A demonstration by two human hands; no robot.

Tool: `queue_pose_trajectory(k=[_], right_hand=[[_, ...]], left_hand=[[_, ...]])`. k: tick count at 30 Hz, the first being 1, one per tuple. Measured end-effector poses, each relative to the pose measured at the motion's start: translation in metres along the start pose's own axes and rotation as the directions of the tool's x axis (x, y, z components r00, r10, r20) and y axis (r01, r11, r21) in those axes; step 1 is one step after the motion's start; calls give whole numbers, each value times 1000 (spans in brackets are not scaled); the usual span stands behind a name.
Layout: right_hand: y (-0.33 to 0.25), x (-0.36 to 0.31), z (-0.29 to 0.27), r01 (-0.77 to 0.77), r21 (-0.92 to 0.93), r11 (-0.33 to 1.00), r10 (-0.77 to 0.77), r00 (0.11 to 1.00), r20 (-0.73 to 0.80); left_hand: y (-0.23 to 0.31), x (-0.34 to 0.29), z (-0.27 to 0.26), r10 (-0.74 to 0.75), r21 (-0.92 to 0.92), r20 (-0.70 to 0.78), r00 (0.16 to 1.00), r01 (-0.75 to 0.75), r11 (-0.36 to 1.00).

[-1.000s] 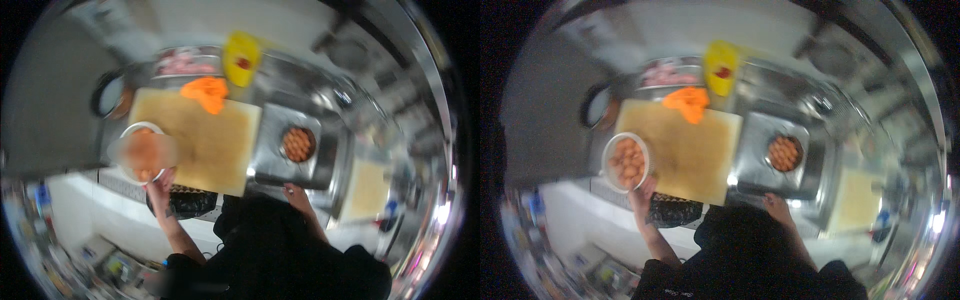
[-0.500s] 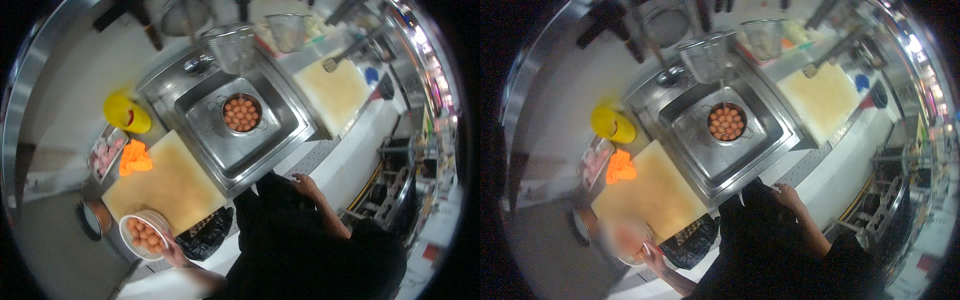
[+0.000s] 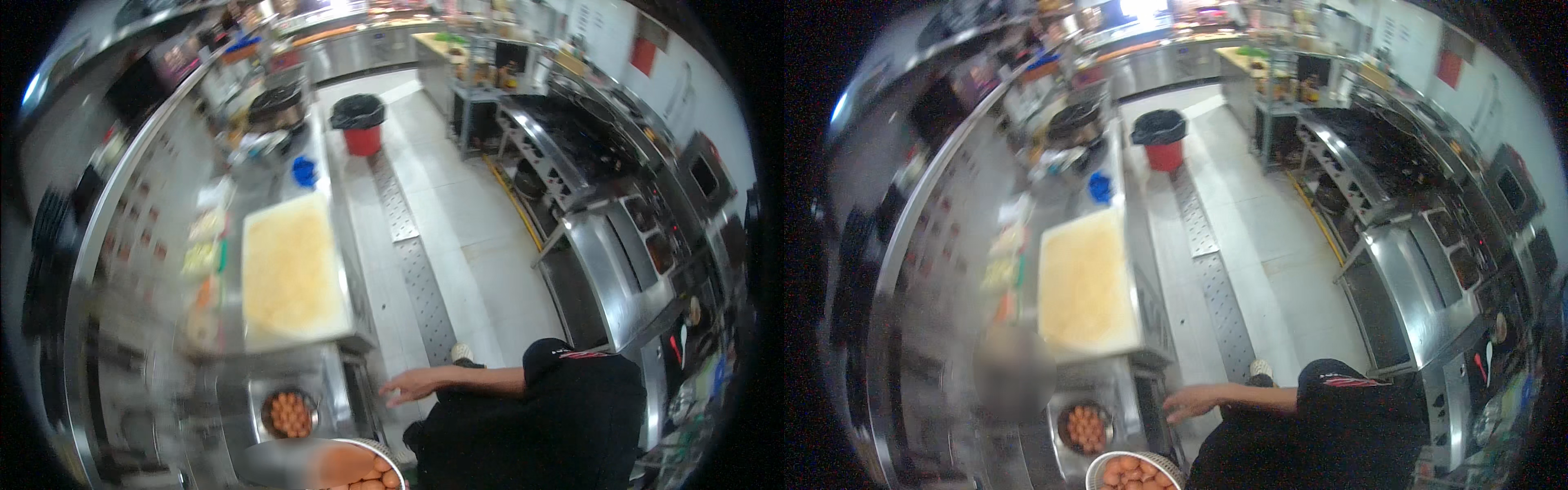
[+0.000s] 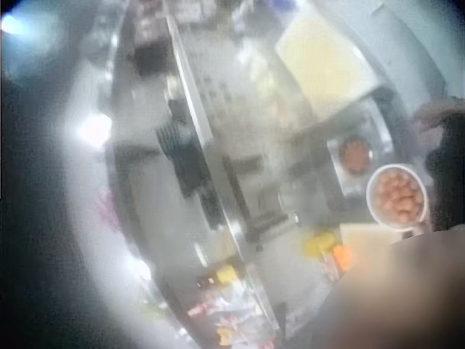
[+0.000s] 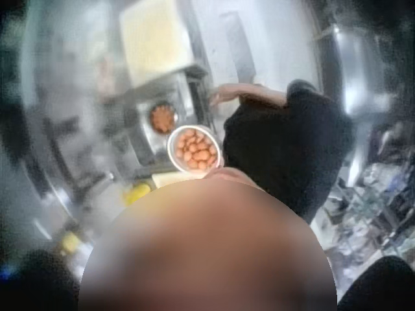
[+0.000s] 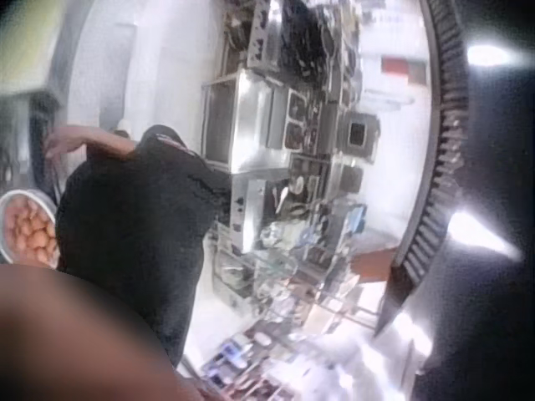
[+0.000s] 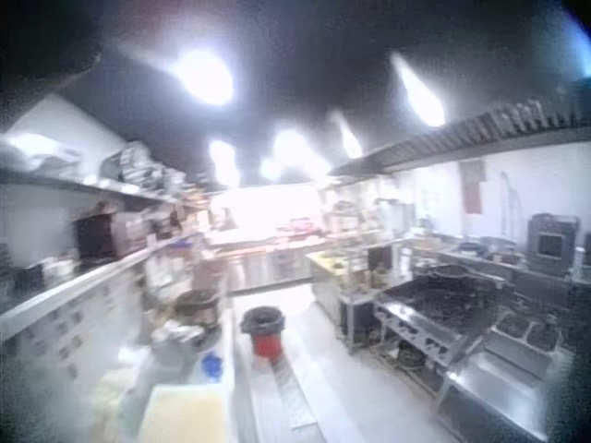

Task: The person retrieves eggs from a carton, places them into a white basket, and then transfers them into a metal pot in the sink. The person handles the eggs one by one and moves between the storage area and the sink.

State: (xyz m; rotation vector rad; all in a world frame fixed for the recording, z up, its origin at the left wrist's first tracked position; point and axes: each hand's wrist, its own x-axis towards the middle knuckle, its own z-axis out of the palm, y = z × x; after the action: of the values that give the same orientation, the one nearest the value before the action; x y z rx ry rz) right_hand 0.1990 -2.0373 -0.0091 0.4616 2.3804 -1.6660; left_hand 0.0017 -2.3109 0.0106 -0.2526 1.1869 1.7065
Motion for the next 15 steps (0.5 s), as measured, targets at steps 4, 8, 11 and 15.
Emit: queue_pose_trajectory(k=[4,8,11,15], right_hand=[[24,-96,-85,-144,257,956,155,988,-20],[51,-166,-161,135,316,939,40,870,-492],[77,-229,-220,39,751,659,448,782,-433],[124,-288,-283,260,808,529,632,514,-579]], left_hand=[[-73,56,145,-176,194,146,973,147,970],[-140,76,279,-338,355,223,914,247,902],[-172,95,366,-449,472,257,856,295,831],[-215,142,476,-570,627,287,770,299,719]])
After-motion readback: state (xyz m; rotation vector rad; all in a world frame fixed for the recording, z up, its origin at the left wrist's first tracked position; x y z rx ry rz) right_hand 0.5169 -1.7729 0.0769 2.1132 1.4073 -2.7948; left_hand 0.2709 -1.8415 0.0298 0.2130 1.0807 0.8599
